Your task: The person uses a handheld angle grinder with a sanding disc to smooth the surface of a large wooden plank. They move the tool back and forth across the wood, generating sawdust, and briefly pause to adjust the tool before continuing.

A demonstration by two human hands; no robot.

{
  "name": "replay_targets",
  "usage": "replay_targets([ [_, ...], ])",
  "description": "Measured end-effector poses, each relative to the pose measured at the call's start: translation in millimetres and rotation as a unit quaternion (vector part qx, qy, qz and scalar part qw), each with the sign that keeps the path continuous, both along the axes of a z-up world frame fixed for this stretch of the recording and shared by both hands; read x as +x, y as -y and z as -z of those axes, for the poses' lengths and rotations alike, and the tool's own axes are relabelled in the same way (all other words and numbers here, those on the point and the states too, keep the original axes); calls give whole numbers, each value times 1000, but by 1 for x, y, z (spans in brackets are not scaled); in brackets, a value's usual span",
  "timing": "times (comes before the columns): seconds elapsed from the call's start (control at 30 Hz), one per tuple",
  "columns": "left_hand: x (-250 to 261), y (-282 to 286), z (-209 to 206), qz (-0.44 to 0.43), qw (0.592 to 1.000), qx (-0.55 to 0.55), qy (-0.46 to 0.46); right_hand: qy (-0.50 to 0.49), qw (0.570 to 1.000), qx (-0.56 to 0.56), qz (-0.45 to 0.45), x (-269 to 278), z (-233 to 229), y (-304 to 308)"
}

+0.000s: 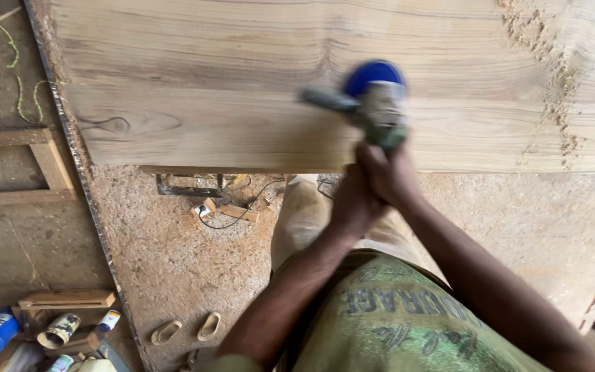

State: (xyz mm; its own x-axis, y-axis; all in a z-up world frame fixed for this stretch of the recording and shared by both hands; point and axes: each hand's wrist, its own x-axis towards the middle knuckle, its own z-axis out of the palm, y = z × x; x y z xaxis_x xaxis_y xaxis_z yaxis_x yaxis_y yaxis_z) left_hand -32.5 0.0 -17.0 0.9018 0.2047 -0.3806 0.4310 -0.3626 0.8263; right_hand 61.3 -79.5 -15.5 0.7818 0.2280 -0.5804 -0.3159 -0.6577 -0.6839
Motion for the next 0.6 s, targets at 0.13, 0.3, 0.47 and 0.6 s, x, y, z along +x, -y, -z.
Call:
replay_targets([
  [0.13,-37,-69,3,-106,991,30,75,-59,989,-17,-133,-10,-29,-111],
  [0.3,-55,-142,0,-85,968,199,125,-41,959,38,-276,-27,-41,-208],
  [0.47,-54,-148,-18,-180,976,65,100,27,950,17,-311,-32,-38,-219],
  [0.6,-39,-115,-24,-255,918,-273,133,-118,962,-32,-243,-20,-38,-177],
])
